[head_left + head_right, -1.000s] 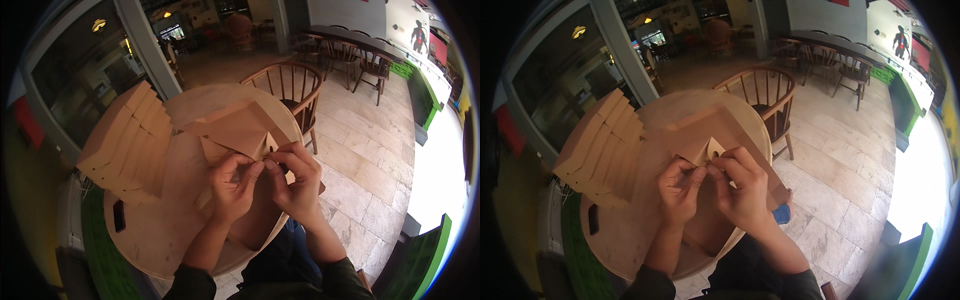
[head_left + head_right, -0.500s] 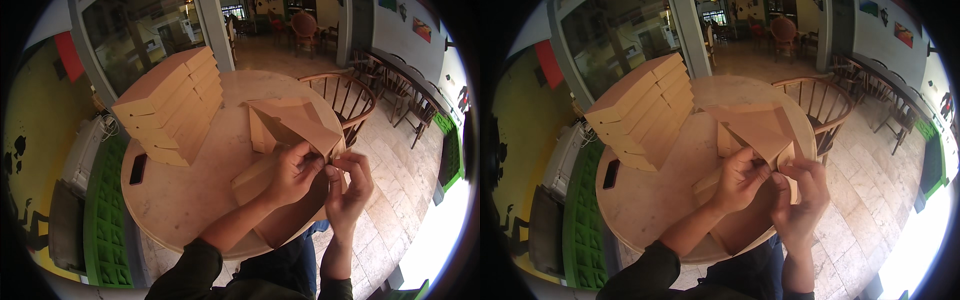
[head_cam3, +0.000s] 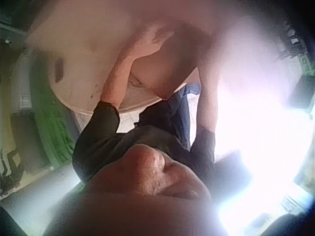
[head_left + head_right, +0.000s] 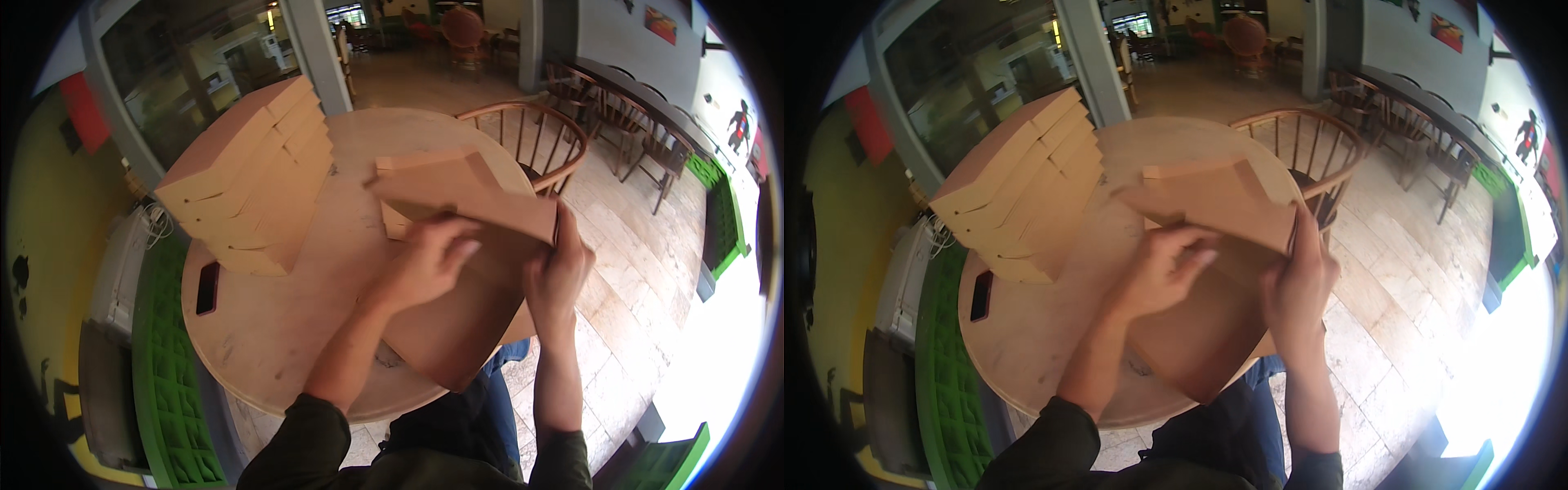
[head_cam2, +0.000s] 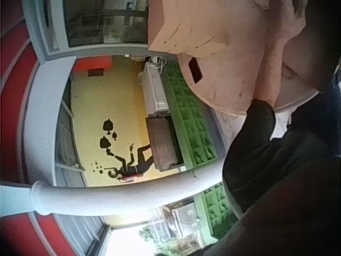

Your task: The person assembles flat cardboard pieces into small rectangular boxes by folding and interlocking the tabs. They repeatedly pick up a flat piece, fold the sides, and secure the tabs to form a box, then place the finished box on a growing stack on the table.

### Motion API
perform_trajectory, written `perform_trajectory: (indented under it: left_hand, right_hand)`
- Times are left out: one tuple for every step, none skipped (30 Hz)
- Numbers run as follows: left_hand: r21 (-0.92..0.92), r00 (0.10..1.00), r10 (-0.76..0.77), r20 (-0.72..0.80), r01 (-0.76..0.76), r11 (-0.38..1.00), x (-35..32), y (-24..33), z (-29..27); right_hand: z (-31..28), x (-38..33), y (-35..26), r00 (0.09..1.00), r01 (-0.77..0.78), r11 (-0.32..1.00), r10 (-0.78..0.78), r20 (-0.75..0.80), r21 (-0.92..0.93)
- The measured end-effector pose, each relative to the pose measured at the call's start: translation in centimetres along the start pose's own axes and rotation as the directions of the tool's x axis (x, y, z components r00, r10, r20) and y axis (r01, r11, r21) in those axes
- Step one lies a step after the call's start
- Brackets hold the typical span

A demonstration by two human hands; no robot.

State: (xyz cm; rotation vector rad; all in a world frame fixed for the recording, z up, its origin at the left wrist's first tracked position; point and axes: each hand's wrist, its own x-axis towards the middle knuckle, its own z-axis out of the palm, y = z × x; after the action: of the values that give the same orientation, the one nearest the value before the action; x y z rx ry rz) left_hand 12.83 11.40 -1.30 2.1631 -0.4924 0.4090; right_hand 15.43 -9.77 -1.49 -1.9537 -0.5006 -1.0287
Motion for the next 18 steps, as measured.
perform_trajectory:
  left_hand:
    - [0.106, 0.991, -0.133, 0.014, 0.131, 0.986, -0.5, -1.0, -0.8]
    - [0.21, 0.972, -0.234, 0.005, 0.228, 0.951, -1.1, -2.2, -1.7]
    - [0.299, 0.965, -0.258, -0.041, 0.259, 0.919, -1.5, -3.7, -1.9]
    - [0.405, 0.954, -0.288, -0.082, 0.295, 0.865, -2.3, -5.3, -1.2]
    - [0.495, 0.959, -0.242, -0.145, 0.282, 0.821, -3.4, -6.7, -0.4]
    - [0.56, 0.947, -0.245, -0.208, 0.321, 0.764, -4.0, -8.4, 0.2]
    - [0.498, 0.949, -0.248, -0.197, 0.314, 0.808, -3.9, -10.2, 0.6]
    - [0.411, 0.937, -0.3, -0.181, 0.349, 0.842, -3.7, -11.8, 1.1]
    - [0.343, 0.896, -0.42, -0.141, 0.442, 0.829, -3.7, -13.1, 1.5]
    - [0.336, 0.909, -0.395, -0.133, 0.416, 0.845, -3.8, -14.2, 1.8]
    - [0.347, 0.893, -0.437, -0.11, 0.447, 0.825, -3.4, -15.2, 2.2]
    - [0.355, 0.874, -0.477, -0.088, 0.475, 0.805, -2.9, -15.9, 2.5]
    - [0.324, 0.865, -0.491, -0.1, 0.495, 0.806, -2.6, -16.4, 2.8]
    - [0.294, 0.854, -0.508, -0.11, 0.517, 0.804, -2.4, -16.7, 2.9]
    - [0.27, 0.843, -0.524, -0.118, 0.535, 0.8, -2.1, -16.7, 3.0]
    - [0.25, 0.864, -0.484, -0.137, 0.503, 0.827, -1.9, -16.6, 3.0]
    - [0.233, 0.882, -0.444, -0.156, 0.47, 0.852, -1.7, -16.3, 3.0]
    - [0.221, 0.891, -0.423, -0.165, 0.451, 0.865, -1.7, -15.8, 3.0]
  right_hand:
    - [0.4, 1.1, 1.3, 0.999, -0.017, 1.0, 0.016, -0.035, -0.017]
    - [0.6, 2.1, 2.7, 1.0, -0.019, 1.0, 0.019, -0.024, -0.02]
    - [0.7, 3.2, 4.0, 1.0, -0.021, 0.999, 0.021, -0.01, -0.026]
    - [0.9, 4.1, 5.1, 1.0, -0.017, 0.999, 0.017, 0.001, -0.029]
    - [1.2, 4.9, 6.0, 0.999, -0.045, 0.999, 0.045, 0.007, -0.017]
    - [1.6, 5.4, 6.5, 0.998, -0.065, 0.998, 0.065, 0.016, -0.001]
    - [2.1, 6.0, 6.8, 0.994, -0.108, 0.994, 0.107, 0.035, 0.013]
    - [2.9, 6.4, 6.7, 0.994, -0.103, 0.995, 0.102, -0.046, -0.017]
    - [3.3, 6.3, 6.3, 0.975, 0.081, 0.989, -0.105, -0.196, -0.123]
    - [3.7, 6.1, 5.9, 0.918, 0.17, 0.952, -0.247, -0.309, -0.256]
    - [4.0, 5.5, 5.4, 0.882, 0.194, 0.911, -0.324, -0.341, -0.363]
    - [4.4, 4.9, 4.9, 0.788, 0.361, 0.832, -0.514, -0.339, -0.422]
    - [4.5, 3.3, 4.3, 0.722, 0.487, 0.758, -0.629, -0.289, -0.434]
    - [4.4, 1.8, 3.9, 0.783, 0.579, 0.767, -0.618, -0.076, -0.277]
    - [4.7, 0.8, 3.8, 0.778, 0.626, 0.774, -0.613, 0.139, -0.093]
    - [6.0, 0.2, 3.8, 0.803, 0.503, 0.864, -0.452, 0.388, -0.036]
    - [7.4, -0.3, 3.9, 0.745, 0.392, 0.92, -0.334, 0.577, 0.027]
    - [8.8, -0.3, 4.4, 0.696, 0.251, 0.967, -0.217, 0.685, 0.05]
